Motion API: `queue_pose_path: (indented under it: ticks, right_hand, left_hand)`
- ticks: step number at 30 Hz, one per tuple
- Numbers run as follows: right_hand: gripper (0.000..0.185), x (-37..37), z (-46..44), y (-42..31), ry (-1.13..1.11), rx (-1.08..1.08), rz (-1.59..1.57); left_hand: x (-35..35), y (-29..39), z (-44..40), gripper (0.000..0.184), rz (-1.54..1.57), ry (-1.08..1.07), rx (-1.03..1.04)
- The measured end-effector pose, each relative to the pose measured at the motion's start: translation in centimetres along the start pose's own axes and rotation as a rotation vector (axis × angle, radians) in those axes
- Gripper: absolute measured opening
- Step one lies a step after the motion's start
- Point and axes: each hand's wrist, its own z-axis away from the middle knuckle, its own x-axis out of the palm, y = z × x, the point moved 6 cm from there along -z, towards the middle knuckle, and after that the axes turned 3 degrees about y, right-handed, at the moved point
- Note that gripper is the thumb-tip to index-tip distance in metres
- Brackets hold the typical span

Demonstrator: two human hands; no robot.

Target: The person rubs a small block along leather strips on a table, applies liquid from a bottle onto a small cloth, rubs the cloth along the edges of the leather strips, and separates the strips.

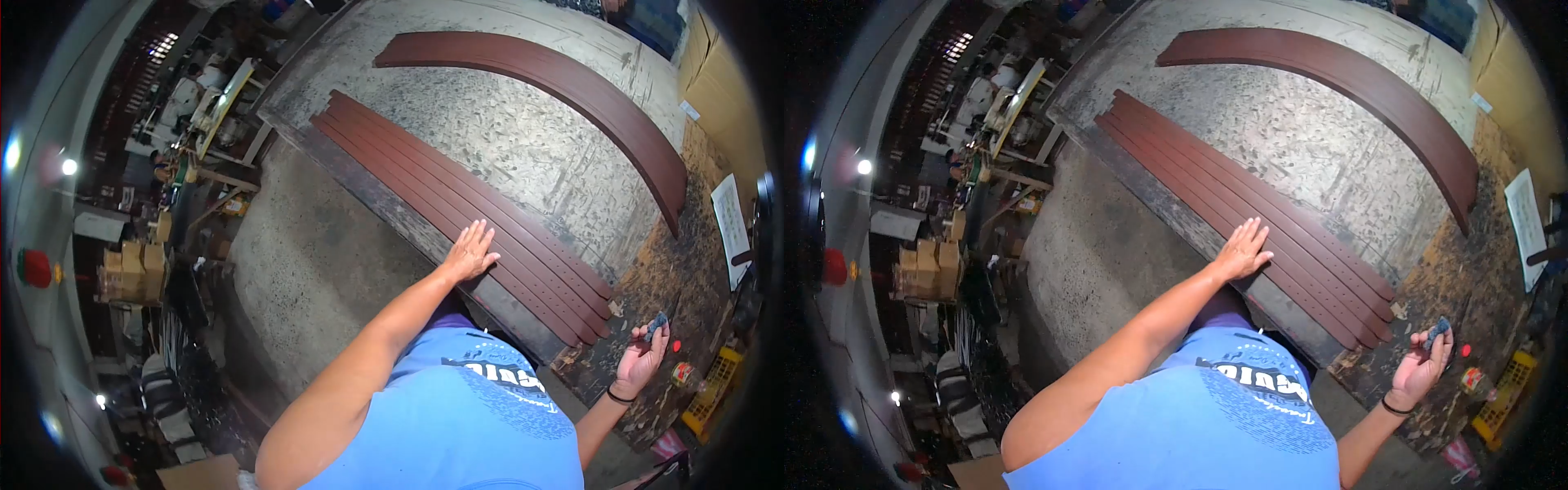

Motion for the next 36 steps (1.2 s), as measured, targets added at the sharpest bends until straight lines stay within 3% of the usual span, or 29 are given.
queue_pose_path:
  ticks: [6,10,14,17,23,26,28,30,32,33,34,36]
  right_hand:
    - [0.026,4.4,5.2,3.1,0.133,-0.164,0.068]
    - [0.025,11.2,10.8,6.9,0.238,-0.171,0.010]
    - [0.021,15.7,14.8,8.6,0.302,-0.204,0.014]
    - [0.021,17.2,16.7,7.4,0.350,-0.299,0.016]
    - [0.018,18.1,20.9,5.5,0.491,-0.449,0.015]
    - [0.017,18.0,23.1,5.4,0.557,-0.516,0.003]
    - [0.016,17.8,24.3,5.4,0.609,-0.547,-0.004]
    - [0.016,17.8,25.0,5.3,0.633,-0.573,0.007]
    - [0.017,17.8,25.4,5.4,0.666,-0.571,0.028]
    - [0.017,18.1,25.4,5.5,0.674,-0.571,0.029]
    - [0.017,18.6,25.2,5.4,0.656,-0.571,0.029]
    - [0.017,19.6,24.8,5.2,0.640,-0.581,0.025]
  left_hand:
    - [-3.0,-7.1,-3.6,0.063,-0.097,-0.085,0.274]
    - [-6.2,-15.6,-8.9,0.078,-0.091,0.030,0.287]
    - [-8.2,-18.9,-13.7,0.101,-0.173,-0.153,0.300]
    - [-7.7,-19.1,-15.6,0.105,-0.169,-0.216,0.432]
    - [-8.5,-17.8,-18.2,0.099,-0.054,-0.191,0.590]
    - [-8.5,-15.6,-16.9,0.093,-0.006,-0.223,0.797]
    - [-7.1,-15.1,-15.6,0.088,0.009,-0.130,0.938]
    - [-8.8,-13.8,-15.0,0.082,0.078,-0.084,0.948]
    - [-9.4,-13.3,-15.5,0.080,-0.054,-0.280,0.660]
    - [-9.4,-13.2,-15.6,0.065,0.000,-0.186,0.719]
    - [-8.7,-13.5,-15.8,0.065,0.001,-0.191,0.722]
    - [-7.1,-13.9,-16.7,0.048,0.071,-0.435,0.617]
